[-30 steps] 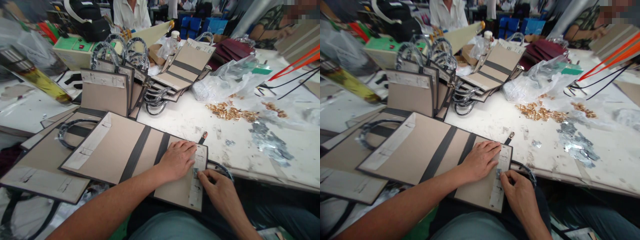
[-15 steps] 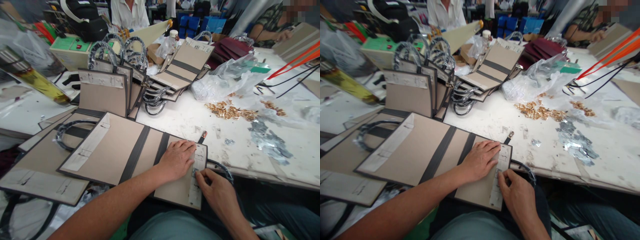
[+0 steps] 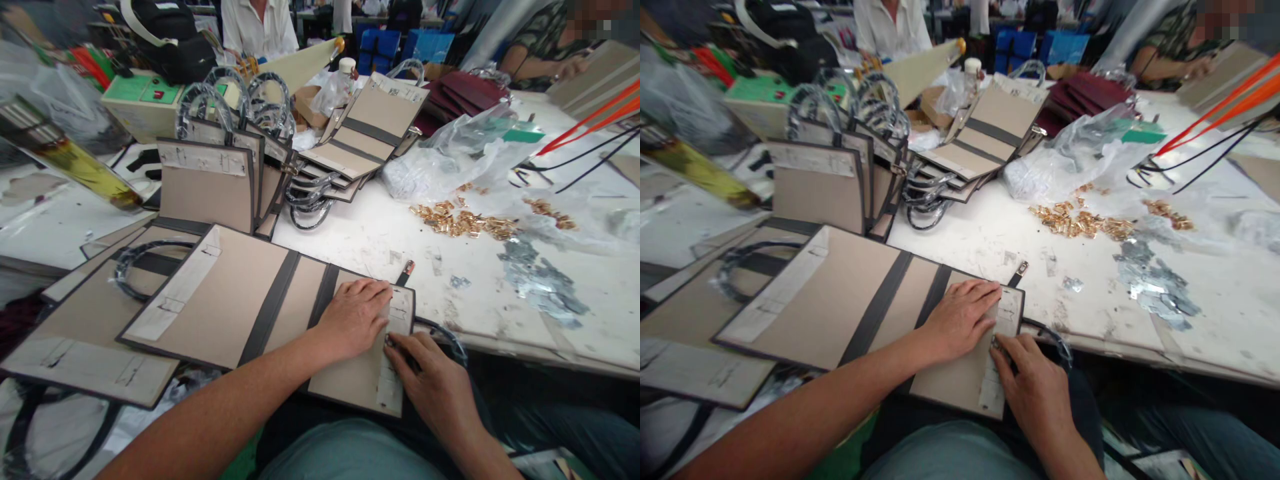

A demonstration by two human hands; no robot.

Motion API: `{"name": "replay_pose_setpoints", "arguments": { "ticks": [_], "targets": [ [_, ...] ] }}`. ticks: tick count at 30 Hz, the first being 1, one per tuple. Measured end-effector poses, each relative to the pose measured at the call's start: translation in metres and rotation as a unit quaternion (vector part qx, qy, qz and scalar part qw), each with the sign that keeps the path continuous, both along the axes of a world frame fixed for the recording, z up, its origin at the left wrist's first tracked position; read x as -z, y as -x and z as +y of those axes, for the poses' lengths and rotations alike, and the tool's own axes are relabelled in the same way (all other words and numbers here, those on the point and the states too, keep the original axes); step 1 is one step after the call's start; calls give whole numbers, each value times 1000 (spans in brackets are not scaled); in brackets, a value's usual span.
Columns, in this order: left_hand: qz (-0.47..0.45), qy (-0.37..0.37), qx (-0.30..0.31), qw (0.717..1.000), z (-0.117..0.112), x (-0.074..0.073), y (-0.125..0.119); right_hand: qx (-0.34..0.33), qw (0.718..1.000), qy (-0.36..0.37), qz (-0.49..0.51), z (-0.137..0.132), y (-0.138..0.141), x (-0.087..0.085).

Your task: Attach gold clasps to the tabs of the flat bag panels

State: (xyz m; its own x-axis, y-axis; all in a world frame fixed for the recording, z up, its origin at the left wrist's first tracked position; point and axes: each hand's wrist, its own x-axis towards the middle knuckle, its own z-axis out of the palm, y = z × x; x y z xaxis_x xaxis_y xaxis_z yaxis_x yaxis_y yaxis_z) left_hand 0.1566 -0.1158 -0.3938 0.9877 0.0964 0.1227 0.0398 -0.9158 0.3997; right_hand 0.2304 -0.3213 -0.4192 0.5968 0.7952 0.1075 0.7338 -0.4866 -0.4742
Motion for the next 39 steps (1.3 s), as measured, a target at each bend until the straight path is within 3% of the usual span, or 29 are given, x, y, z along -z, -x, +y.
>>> {"name": "replay_pose_setpoints", "arguments": {
  "ticks": [9, 17, 19, 22, 25, 27, 30, 34, 36, 39],
  "targets": [
    [-8, 13, -7, 1000, 0, -1, 0, -31, 993, -2, -112, 5, -4, 5],
    [-9, 8, -17, 1000, 6, 5, -2, -70, 993, -53, -79, 6, -14, 7],
    [-9, 4, -15, 1000, 9, 7, -2, -54, 991, -116, -29, 3, -21, -4],
    [-9, 0, -19, 1000, 11, 9, -2, 18, 974, -222, 31, -3, -39, -37],
    [-9, -7, -17, 1000, 13, 12, -1, 109, 948, -300, 19, -1, -64, -73],
    [-12, -15, -14, 1000, 15, 15, -2, 140, 930, -340, 3, 7, -83, -84],
    [-21, -30, -10, 999, 17, 18, -3, 147, 921, -359, 19, 23, -103, -73],
    [-30, -47, -6, 998, 19, 19, -4, 169, 932, -295, 125, 34, -116, -42],
    [-30, -50, -6, 998, 19, 19, -4, 170, 942, -242, 157, 29, -124, -34],
    [-29, -51, -6, 998, 19, 19, -4, 178, 962, -176, 107, 6, -156, -31]
  ]
}}
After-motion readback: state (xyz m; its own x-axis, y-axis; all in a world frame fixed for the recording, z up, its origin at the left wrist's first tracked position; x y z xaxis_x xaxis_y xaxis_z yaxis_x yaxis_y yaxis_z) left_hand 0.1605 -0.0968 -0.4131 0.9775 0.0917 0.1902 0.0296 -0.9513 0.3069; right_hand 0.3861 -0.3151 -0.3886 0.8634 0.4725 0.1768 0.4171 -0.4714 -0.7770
